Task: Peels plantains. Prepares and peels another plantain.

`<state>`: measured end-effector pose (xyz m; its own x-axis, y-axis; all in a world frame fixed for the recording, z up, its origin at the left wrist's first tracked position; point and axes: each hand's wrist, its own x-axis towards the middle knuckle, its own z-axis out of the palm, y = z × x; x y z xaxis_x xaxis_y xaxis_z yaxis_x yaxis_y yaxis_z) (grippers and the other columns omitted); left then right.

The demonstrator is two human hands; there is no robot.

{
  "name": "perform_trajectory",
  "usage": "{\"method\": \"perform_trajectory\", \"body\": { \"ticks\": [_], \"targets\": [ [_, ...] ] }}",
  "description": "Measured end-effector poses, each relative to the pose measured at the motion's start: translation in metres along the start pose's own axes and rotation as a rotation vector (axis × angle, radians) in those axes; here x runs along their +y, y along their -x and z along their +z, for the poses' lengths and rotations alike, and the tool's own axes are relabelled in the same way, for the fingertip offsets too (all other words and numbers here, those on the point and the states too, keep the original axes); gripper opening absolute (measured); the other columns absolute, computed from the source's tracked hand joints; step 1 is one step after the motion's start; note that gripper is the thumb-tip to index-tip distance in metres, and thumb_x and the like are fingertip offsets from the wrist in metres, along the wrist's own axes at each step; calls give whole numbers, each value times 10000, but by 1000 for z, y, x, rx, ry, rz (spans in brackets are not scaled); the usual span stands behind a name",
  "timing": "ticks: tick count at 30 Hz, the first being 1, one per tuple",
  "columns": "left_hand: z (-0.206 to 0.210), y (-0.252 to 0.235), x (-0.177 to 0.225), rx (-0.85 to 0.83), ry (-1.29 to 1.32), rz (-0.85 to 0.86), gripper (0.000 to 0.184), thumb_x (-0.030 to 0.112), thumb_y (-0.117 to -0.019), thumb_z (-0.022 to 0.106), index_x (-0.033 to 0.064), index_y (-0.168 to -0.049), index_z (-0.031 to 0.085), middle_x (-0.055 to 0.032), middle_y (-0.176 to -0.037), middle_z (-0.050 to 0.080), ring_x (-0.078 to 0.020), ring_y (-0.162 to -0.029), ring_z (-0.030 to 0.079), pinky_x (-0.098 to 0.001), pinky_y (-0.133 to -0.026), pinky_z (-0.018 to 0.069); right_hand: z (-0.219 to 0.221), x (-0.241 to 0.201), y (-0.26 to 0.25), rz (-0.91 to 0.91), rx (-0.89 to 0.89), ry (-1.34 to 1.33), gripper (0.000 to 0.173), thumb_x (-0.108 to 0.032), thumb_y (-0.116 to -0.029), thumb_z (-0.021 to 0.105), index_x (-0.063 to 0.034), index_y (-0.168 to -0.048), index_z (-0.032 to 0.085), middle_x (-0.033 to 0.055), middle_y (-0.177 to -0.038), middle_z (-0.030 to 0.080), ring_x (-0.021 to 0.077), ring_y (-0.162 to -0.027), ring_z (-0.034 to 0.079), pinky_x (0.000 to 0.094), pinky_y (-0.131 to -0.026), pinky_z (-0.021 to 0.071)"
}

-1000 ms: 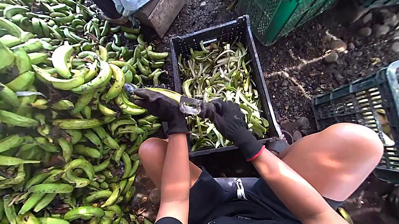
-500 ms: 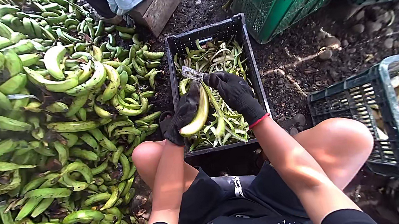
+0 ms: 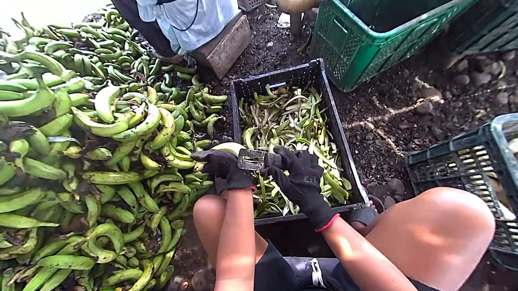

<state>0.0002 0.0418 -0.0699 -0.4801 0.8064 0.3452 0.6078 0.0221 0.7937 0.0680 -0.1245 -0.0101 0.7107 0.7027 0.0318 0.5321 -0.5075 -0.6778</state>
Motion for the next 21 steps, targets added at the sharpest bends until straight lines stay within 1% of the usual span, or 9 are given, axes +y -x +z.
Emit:
{"method": "perform_trajectory", "body": {
  "ticks": [2, 5, 8, 10, 12, 14, 15, 19, 21],
  "targets": [
    [-42, -9, 50, -333, 62, -344, 558, 413, -1111, 298, 56, -1539, 321, -235, -1410, 517, -354, -1290, 529, -511, -1045, 458, -1, -2, -1, -27, 33, 20, 591, -623, -882, 632, -313, -1385, 655, 251, -1215, 638, 494, -1144, 573, 673, -852, 448],
    [-62, -6, 70, -433, -41, -258, 523, 340, -1116, 289, 93, -1577, 262, -220, -1458, 479, -337, -1292, 524, -503, -1018, 476, -9, -9, -5, 36, -73, -3, 513, -601, -937, 601, -318, -1361, 658, 231, -1207, 644, 475, -1156, 574, 674, -844, 450],
    [-65, 2, 78, -356, 182, -310, 625, 499, -1103, 216, 39, -1454, 452, -222, -1333, 590, -343, -1210, 590, -536, -966, 498, -19, -9, -14, 29, -198, -42, 529, -626, -1024, 425, -253, -1288, 691, 183, -1146, 703, 432, -1126, 630, 682, -883, 465],
    [-55, -5, 75, -363, 218, -327, 669, 489, -1109, 218, -39, -1354, 548, -268, -1272, 619, -388, -1170, 603, -573, -959, 480, -26, -5, -18, -64, -205, -34, 522, -628, -1019, 420, -258, -1253, 704, 154, -1076, 709, 410, -1070, 639, 669, -847, 466],
    [-55, -8, 65, -487, 393, -290, 632, 466, -1110, 220, -5, -1387, 537, -211, -1248, 643, -318, -1115, 631, -532, -928, 509, -32, -2, -17, -84, -188, -22, 537, -652, -975, 469, -285, -1296, 694, 166, -1126, 689, 424, -1102, 610, 682, -853, 446],
    [-59, -4, 61, -828, 846, -306, 575, 526, -1096, 181, 166, -1457, 448, -36, -1141, 679, -136, -955, 685, -366, -842, 591, -35, 2, -18, -84, -181, -40, 579, -702, -968, 430, -304, -1306, 681, 152, -1155, 683, 404, -1116, 608, 677, -872, 451],
    [-60, 1, 64, -972, 998, -306, 568, 544, -1090, 177, 198, -1453, 443, -19, -1101, 679, -126, -900, 691, -352, -807, 603, -37, 4, -20, -82, -174, -55, 600, -723, -975, 402, -309, -1308, 682, 136, -1163, 695, 382, -1113, 625, 670, -888, 464],
    [-72, -4, 64, -1244, 877, -94, 638, 596, -1072, 158, 242, -1532, 422, -18, -1309, 632, -107, -1079, 635, -360, -923, 550, -53, 7, -19, -79, -132, -4, 621, -725, -978, 388, -304, -1358, 641, 168, -1220, 659, 412, -1146, 602, 682, -858, 469],
    [-79, -5, 69, -1273, 804, -99, 627, 596, -1075, 167, 241, -1473, 495, 12, -1250, 649, -61, -1029, 638, -302, -873, 559, -58, 10, -19, -94, -72, 95, 661, -710, -955, 456, -276, -1435, 595, 218, -1280, 628, 462, -1182, 573, 690, -860, 464]
  ]
}}
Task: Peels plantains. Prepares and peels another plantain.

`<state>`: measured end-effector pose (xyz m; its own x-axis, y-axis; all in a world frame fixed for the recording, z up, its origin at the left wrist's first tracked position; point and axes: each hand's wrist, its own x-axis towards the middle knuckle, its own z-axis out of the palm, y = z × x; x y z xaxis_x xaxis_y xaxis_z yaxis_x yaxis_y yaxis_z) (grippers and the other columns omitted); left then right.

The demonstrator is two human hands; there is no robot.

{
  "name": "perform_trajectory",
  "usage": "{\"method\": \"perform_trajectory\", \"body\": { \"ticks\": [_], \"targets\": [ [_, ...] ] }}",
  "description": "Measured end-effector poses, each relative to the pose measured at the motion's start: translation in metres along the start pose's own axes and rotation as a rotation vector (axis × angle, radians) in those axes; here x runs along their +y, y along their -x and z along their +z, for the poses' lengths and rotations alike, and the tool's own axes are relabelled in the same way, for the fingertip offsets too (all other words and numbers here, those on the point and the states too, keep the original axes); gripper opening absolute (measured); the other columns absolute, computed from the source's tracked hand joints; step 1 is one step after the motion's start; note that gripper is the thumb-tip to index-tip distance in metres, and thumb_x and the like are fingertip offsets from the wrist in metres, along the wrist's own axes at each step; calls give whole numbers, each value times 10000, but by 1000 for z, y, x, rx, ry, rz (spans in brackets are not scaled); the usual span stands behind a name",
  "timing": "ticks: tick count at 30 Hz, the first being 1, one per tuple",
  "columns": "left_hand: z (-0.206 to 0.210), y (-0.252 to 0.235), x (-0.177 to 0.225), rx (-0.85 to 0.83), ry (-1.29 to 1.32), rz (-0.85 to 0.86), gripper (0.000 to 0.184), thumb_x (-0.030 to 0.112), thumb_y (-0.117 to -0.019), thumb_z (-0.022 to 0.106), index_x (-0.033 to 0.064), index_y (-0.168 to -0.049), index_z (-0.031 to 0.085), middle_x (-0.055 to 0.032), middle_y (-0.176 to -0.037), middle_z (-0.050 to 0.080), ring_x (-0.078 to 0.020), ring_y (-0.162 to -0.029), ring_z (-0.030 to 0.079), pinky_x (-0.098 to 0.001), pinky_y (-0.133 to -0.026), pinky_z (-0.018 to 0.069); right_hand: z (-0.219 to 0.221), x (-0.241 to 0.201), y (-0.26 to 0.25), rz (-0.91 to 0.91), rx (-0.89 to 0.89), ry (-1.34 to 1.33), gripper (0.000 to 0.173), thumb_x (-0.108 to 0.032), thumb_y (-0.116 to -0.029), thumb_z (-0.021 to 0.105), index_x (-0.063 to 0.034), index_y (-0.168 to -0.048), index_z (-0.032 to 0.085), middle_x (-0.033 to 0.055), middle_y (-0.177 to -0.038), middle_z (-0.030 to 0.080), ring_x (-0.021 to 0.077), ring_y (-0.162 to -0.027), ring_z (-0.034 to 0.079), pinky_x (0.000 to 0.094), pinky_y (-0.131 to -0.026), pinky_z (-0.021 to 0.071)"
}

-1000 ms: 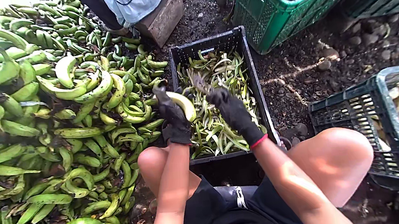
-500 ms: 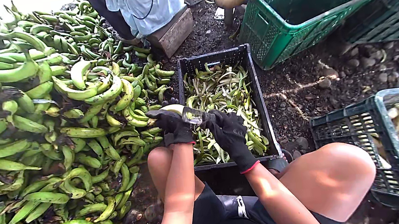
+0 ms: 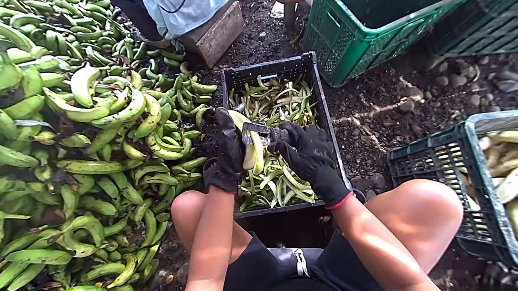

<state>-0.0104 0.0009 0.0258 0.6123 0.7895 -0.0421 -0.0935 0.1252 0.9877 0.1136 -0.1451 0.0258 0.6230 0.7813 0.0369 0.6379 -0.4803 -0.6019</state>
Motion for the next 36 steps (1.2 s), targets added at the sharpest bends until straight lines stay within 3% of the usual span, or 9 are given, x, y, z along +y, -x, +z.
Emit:
{"method": "perform_trajectory", "body": {
  "ticks": [4, 8, 13, 15, 18, 24, 29, 33, 36],
  "targets": [
    [-1, 1, -6, -74, -11, -28, 609, 560, -1086, 174, 214, -1498, 460, -13, -1319, 608, -85, -1089, 606, -321, -920, 532, 0, 0, -3, 16, 10, 44, 624, -660, -945, 568, -257, -1421, 608, 264, -1301, 593, 508, -1203, 538, 710, -854, 446],
    [5, 3, -6, -244, -234, 25, 569, 468, -1092, 205, 108, -1438, 478, -28, -1209, 632, -43, -1046, 611, -290, -931, 535, 2, 11, -38, 59, -99, -109, 595, -686, -997, 378, -228, -1170, 717, 113, -1041, 731, 350, -1035, 676, 665, -839, 486],
    [15, 1, 1, -353, -617, 12, 589, 399, -1105, 191, 10, -1439, 482, -187, -1299, 609, -200, -1179, 604, -422, -1046, 473, -3, 18, -59, 212, -294, -142, 641, -670, -1040, 304, -215, -1282, 685, 145, -1165, 721, 367, -1133, 661, 682, -906, 473],
    [17, -7, -8, -179, -521, -37, 620, 394, -1104, 164, -10, -1485, 439, -225, -1387, 561, -233, -1264, 565, -429, -1107, 434, 2, 20, -64, 258, -271, -153, 681, -681, -1037, 286, -164, -1253, 673, 168, -1156, 706, 377, -1127, 652, 682, -905, 467],
    [14, -30, -26, 255, -42, -181, 615, 579, -1075, 283, 75, -1303, 553, -101, -1083, 670, -146, -929, 669, -352, -808, 584, 13, 14, -51, 201, -161, -121, 601, -651, -1016, 406, -181, -1286, 667, 170, -1176, 701, 392, -1145, 643, 678, -918, 486],
    [3, -27, -27, 412, 413, -358, 379, 389, -1085, 319, 91, -1228, 506, -70, -915, 575, -156, -749, 584, -345, -651, 535, 41, 19, 2, -164, 127, 65, 615, -602, -870, 703, -269, -1385, 654, 268, -1266, 620, 526, -1180, 555, 709, -881, 444],
    [11, -23, -22, 241, 99, -191, 515, 522, -1075, 375, 97, -1260, 600, -56, -954, 650, -120, -815, 646, -339, -733, 577, 13, 14, -7, 5, -106, -107, 643, -769, -945, 437, -315, -1350, 646, 193, -1179, 663, 441, -1109, 611, 706, -816, 473],
    [16, -14, -6, -56, -404, 13, 616, 438, -1108, 156, 37, -1335, 565, -112, -1091, 650, -131, -966, 639, -363, -889, 546, 1, 19, -42, 168, -297, -357, 659, -710, -998, 393, -198, -1285, 691, 111, -1167, 717, 295, -1107, 667, 631, -939, 497],
    [20, -6, 6, -210, -470, -44, 576, 410, -1114, 196, 21, -1348, 550, -141, -1066, 667, -171, -882, 683, -399, -806, 601, -8, 23, -53, 154, -373, -359, 654, -612, -1072, 286, -108, -1223, 674, 163, -1112, 690, 316, -1050, 656, 625, -900, 486]
  ]
}}
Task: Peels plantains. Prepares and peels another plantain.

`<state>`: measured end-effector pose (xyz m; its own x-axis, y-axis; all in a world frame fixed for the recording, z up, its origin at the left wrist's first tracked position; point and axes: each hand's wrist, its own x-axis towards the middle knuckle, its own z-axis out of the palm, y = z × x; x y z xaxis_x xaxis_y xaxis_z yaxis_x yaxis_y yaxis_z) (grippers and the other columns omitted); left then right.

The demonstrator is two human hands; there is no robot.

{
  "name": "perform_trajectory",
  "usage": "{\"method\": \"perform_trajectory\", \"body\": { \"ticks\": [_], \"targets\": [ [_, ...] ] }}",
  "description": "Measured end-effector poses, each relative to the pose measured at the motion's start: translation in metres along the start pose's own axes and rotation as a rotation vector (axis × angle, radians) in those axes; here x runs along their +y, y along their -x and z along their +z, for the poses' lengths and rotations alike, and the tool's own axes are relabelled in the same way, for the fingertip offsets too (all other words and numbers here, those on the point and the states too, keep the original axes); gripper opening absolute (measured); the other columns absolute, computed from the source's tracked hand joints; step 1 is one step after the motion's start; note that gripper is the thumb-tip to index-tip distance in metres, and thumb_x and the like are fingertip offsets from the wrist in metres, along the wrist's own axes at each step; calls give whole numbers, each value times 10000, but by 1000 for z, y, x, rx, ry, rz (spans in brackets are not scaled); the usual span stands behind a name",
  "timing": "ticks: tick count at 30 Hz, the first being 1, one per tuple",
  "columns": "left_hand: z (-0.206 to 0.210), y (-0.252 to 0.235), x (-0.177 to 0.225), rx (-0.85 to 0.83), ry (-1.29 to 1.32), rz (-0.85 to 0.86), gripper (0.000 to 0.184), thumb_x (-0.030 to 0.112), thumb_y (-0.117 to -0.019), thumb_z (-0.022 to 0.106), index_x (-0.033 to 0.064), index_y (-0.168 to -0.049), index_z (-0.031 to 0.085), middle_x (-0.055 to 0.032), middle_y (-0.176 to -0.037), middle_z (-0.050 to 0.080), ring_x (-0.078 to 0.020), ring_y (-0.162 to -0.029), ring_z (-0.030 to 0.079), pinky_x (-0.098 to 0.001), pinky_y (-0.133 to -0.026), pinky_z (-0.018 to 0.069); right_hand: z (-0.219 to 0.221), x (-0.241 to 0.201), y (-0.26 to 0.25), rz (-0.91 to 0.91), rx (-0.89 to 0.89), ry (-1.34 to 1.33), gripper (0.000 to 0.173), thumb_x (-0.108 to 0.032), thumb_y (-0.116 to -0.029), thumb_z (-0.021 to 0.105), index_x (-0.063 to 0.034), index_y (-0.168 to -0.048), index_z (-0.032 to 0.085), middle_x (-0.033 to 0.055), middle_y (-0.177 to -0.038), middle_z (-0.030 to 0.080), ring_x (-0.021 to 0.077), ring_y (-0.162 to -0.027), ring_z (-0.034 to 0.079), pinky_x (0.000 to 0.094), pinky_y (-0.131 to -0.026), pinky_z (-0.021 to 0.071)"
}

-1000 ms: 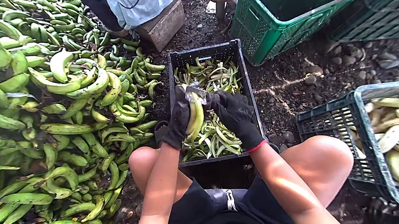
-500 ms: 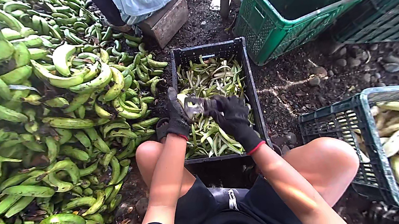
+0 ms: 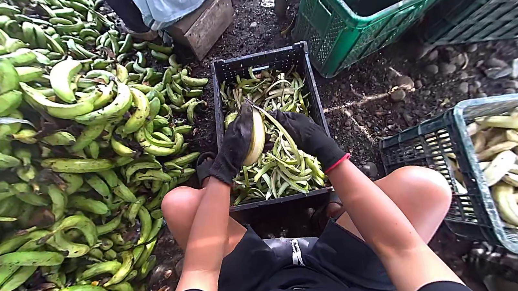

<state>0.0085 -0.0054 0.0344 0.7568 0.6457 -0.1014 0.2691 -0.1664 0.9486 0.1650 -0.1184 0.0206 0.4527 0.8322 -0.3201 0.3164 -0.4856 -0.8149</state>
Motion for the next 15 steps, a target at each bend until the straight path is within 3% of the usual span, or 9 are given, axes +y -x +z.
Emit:
{"method": "perform_trajectory", "body": {
  "ticks": [2, 5, 8, 9, 10, 12, 15],
  "targets": [
    [1, 3, 6, -116, -38, 2, 531, 356, -1119, 249, 8, -1409, 525, -165, -1141, 661, -187, -957, 664, -411, -884, 562, -4, -3, -1, 15, 35, 50, 655, -602, -1079, 277, -98, -1171, 685, 159, -1079, 694, 310, -1044, 660, 606, -903, 486],
    [5, -1, -5, -24, 307, -104, 531, 400, -1104, 220, 61, -1395, 507, -123, -979, 684, -203, -793, 696, -392, -722, 613, -1, -6, -3, 58, 114, 29, 726, -673, -1045, 295, -66, -1209, 659, 189, -1082, 684, 354, -1044, 651, 627, -901, 482],
    [-4, -14, -14, 140, 882, -194, 622, 608, -1060, 211, 108, -1003, 575, -50, -681, 620, -140, -549, 619, -286, -484, 546, 13, 4, 2, -81, 269, 90, 627, -643, -1008, 431, -116, -1247, 673, 167, -1134, 699, 353, -1112, 649, 626, -937, 496],
    [-9, -17, -18, 165, 971, -197, 581, 580, -1062, 258, 113, -968, 589, -40, -686, 610, -133, -563, 609, -297, -503, 545, 19, 9, 7, -180, 297, 167, 544, -578, -992, 521, -137, -1270, 676, 184, -1173, 685, 391, -1151, 625, 653, -941, 489],
    [-16, -18, -22, 157, 1032, -198, 481, 500, -1077, 304, 107, -1062, 581, -55, -788, 633, -153, -671, 639, -337, -609, 574, 24, 12, 15, -275, 304, 250, 528, -512, -958, 619, -151, -1341, 657, 236, -1251, 651, 468, -1209, 579, 698, -938, 467],
    [-20, -17, -23, 158, 1082, -260, 345, 381, -1089, 350, 103, -1086, 555, -57, -796, 634, -141, -663, 647, -298, -601, 576, 34, 18, 26, -451, 374, 367, 614, -500, -852, 744, -174, -1366, 663, 297, -1262, 618, 550, -1181, 553, 712, -881, 454],
    [-20, -10, -15, 87, 1085, -329, 369, 345, -1097, 333, 88, -977, 569, -52, -712, 621, -121, -590, 630, -253, -557, 558, 41, 26, 28, -612, 494, 390, 619, -518, -809, 741, -161, -1313, 705, 293, -1198, 647, 547, -1111, 587, 689, -835, 465]
  ]
}}
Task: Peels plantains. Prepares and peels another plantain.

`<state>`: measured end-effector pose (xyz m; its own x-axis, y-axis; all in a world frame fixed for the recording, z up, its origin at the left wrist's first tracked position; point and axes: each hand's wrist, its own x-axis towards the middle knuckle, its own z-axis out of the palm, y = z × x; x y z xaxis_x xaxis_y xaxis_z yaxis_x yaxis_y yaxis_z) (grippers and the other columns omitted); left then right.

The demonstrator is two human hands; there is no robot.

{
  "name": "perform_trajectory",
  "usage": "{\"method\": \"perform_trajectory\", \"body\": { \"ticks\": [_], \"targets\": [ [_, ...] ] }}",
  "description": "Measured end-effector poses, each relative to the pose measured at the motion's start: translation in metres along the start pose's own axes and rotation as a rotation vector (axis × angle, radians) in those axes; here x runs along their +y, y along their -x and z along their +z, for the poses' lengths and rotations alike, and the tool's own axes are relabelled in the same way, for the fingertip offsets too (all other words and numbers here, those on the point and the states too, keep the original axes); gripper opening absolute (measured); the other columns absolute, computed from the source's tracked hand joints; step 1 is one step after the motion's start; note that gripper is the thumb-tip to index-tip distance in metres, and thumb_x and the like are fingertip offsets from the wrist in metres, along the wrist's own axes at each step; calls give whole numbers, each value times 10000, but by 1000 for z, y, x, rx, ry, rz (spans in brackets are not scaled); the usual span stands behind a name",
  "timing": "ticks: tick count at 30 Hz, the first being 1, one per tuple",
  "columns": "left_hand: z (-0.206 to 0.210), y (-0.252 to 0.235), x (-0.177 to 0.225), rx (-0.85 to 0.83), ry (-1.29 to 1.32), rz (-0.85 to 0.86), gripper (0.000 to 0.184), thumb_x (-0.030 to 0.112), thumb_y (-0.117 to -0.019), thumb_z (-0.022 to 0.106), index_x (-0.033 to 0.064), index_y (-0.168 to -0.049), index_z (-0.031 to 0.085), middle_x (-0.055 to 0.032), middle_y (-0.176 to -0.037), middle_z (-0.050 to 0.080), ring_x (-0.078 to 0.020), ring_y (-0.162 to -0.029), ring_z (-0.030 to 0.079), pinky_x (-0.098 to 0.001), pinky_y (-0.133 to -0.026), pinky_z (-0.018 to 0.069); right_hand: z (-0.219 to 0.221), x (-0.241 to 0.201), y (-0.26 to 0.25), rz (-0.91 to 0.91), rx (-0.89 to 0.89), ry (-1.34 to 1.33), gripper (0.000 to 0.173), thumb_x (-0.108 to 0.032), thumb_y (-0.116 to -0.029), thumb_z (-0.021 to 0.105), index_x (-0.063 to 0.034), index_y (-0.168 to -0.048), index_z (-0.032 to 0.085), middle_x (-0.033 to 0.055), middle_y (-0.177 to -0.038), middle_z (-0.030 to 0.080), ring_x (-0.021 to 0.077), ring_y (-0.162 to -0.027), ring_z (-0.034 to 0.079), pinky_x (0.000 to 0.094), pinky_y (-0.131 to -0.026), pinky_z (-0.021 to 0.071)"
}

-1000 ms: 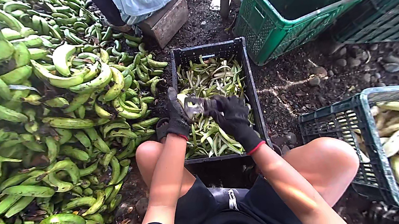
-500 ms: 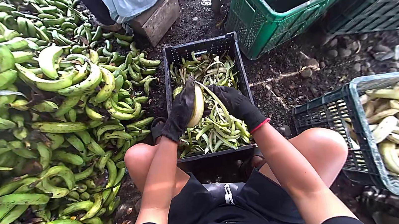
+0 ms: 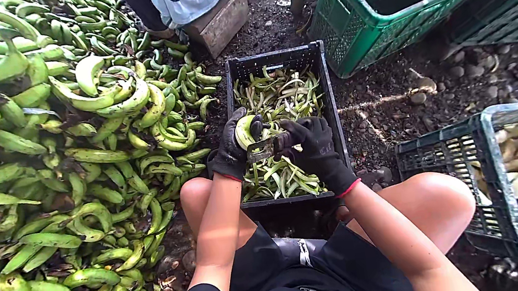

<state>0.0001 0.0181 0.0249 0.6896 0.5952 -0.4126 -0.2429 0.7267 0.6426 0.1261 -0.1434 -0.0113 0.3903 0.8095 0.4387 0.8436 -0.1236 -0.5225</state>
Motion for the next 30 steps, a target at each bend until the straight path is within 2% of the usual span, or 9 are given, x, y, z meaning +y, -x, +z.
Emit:
{"method": "perform_trajectory", "body": {
  "ticks": [7, 11, 14, 19, 23, 24, 26, 28, 30],
  "targets": [
    [4, 4, 5, -14, 31, -40, 381, 322, -1101, 319, 94, -924, 568, -33, -661, 590, -90, -534, 601, -206, -498, 528, -1, 4, 1, -50, 69, 28, 608, -565, -810, 717, -183, -1283, 726, 248, -1167, 668, 495, -1089, 608, 660, -841, 462],
    [4, 0, 2, 38, -33, -30, 412, 397, -1096, 323, 89, -948, 554, -31, -652, 560, -106, -517, 570, -230, -477, 514, -11, -14, 5, 116, -120, 1, 560, -532, -858, 754, -246, -1334, 685, 254, -1214, 633, 503, -1104, 584, 666, -807, 468],
    [9, 1, -2, 119, -117, -6, 463, 495, -1077, 327, 101, -978, 551, -44, -674, 592, -142, -528, 597, -292, -481, 535, -14, -21, 0, 260, -247, -29, 548, -598, -939, 617, -265, -1372, 654, 239, -1232, 637, 497, -1144, 578, 692, -808, 467],
    [12, -2, -22, 342, -691, 459, 529, 429, -1120, 273, 38, -1249, 605, -80, -999, 639, -108, -879, 629, -327, -815, 557, 4, -13, -27, 565, -436, -327, 555, -669, -1002, 425, -244, -1195, 726, 69, -1065, 730, 275, -1039, 680, 617, -873, 517],
    [18, 14, -25, 175, -1198, 675, 524, 283, -1105, 250, -45, -1379, 553, -198, -1192, 666, -183, -1077, 654, -375, -984, 519, 3, -10, -40, 580, -479, -406, 571, -494, -1110, 296, -82, -1320, 631, 206, -1158, 685, 364, -1073, 667, 618, -910, 511],
    [19, 17, -28, 111, -1187, 663, 522, 293, -1100, 269, -36, -1391, 550, -191, -1186, 674, -180, -1047, 669, -379, -956, 539, 3, -4, -42, 539, -505, -409, 492, -358, -1132, 296, -53, -1394, 579, 250, -1178, 668, 401, -1050, 669, 625, -883, 522],
    [22, 18, -27, 34, -929, 597, 489, 296, -1104, 265, -15, -1352, 549, -119, -1042, 687, -141, -861, 680, -332, -793, 586, 2, 0, -45, 656, -495, -489, 605, -477, -1126, 184, -89, -1356, 587, 207, -1133, 664, 360, -933, 669, 594, -762, 540],
    [22, 11, -17, -25, -443, 368, 537, 499, -1098, 178, 112, -1226, 528, -27, -795, 654, -131, -627, 661, -297, -560, 594, -4, 7, -43, 675, -458, -523, 630, -501, -1114, 184, -83, -1415, 547, 211, -1213, 642, 367, -1034, 652, 616, -851, 523],
    [17, 14, -7, -123, -163, 223, 584, 595, -1063, 251, 131, -1163, 590, -3, -684, 590, -94, -525, 579, -237, -476, 526, -13, 10, -36, 600, -378, -488, 661, -615, -1064, 287, -94, -1312, 609, 145, -1139, 669, 280, -1057, 642, 562, -910, 503]
  ]
}}
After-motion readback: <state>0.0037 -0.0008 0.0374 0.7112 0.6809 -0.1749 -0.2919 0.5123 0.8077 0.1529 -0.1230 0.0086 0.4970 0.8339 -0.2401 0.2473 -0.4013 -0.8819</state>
